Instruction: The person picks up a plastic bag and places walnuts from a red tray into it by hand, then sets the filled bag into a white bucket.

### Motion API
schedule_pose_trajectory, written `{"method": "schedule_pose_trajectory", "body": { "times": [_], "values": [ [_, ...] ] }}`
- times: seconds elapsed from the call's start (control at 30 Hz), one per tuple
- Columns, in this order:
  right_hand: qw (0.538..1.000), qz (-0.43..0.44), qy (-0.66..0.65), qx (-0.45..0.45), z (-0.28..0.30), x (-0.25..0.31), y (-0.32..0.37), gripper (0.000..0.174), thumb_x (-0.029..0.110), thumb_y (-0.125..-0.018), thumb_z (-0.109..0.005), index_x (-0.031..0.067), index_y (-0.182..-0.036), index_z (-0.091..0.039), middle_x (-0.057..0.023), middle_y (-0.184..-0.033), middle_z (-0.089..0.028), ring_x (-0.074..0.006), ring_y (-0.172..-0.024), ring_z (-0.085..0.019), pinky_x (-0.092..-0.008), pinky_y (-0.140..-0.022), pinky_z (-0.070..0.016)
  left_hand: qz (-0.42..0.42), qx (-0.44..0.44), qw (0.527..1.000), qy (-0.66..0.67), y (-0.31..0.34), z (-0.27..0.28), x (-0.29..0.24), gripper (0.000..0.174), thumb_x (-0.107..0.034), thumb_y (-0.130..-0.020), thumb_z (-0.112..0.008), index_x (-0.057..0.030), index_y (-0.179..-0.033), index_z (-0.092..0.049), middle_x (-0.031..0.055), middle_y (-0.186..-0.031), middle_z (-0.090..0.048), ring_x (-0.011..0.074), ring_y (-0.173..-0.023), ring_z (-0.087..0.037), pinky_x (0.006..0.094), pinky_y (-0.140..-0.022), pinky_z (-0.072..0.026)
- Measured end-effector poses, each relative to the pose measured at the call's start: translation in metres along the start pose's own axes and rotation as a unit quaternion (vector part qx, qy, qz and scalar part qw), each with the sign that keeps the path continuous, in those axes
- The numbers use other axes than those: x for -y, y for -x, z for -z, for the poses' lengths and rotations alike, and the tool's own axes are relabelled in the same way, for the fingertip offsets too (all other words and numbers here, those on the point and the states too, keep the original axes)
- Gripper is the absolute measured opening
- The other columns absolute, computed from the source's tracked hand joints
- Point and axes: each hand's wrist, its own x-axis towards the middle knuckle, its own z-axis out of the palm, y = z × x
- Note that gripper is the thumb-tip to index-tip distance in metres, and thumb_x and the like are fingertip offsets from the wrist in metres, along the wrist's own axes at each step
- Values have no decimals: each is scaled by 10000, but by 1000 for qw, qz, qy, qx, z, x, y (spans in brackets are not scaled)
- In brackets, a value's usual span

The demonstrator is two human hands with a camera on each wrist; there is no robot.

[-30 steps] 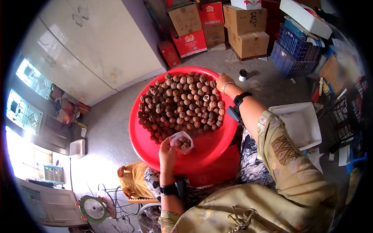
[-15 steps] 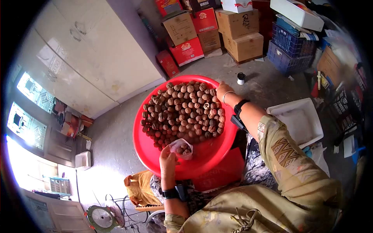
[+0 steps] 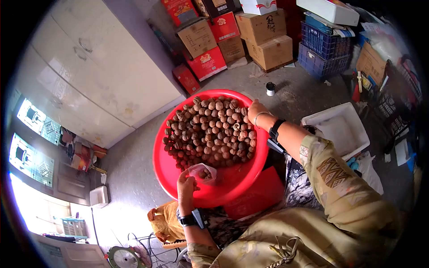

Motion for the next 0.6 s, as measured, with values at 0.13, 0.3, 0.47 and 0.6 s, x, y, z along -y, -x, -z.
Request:
{"method": "schedule_pose_trajectory", "body": {
  "times": [0.13, 0.3, 0.47, 0.6],
  "values": [
    [999, 23, -2, -23, -2, -3, -3, 403, 244, -921, -498, -70, -1170, -451, -293, -1047, -617, -431, -995, -599, -465, -855, -489, -21, 1, 1000, 7, -1, -1, 6, 489, -40, -757, -458, 0, -1232, -564, -4, -650, -519, 83, -493, -461, 216, -463, -444],
    [997, 70, 11, -41, -14, -12, -40, 469, 317, -920, -493, -98, -1137, -463, -307, -1021, -616, -432, -984, -600, -479, -851, -481, -34, 15, 999, -24, 2, -1, 11, 479, -37, -782, -468, 20, -1254, -527, 18, -678, -542, 92, -495, -476, 227, -454, -454],
    [994, 102, 37, -19, 7, 5, -40, 491, 367, -930, -463, -91, -1098, -525, -299, -1041, -612, -417, -996, -601, -467, -864, -479, -18, 19, 1000, 8, 20, -11, 9, 446, -43, -830, -496, 3, -1274, -508, 33, -706, -556, 86, -518, -491, 231, -459, -467],
    [994, 94, 47, -15, 2, 9, -60, 489, 374, -934, -455, -71, -1101, -571, -285, -1077, -610, -406, -1018, -599, -461, -878, -476, -15, -3, 999, 47, 33, -31, 5, 456, -42, -842, -506, 20, -1294, -488, 10, -646, -544, 75, -497, -480, 207, -450, -419]
  ]
}}
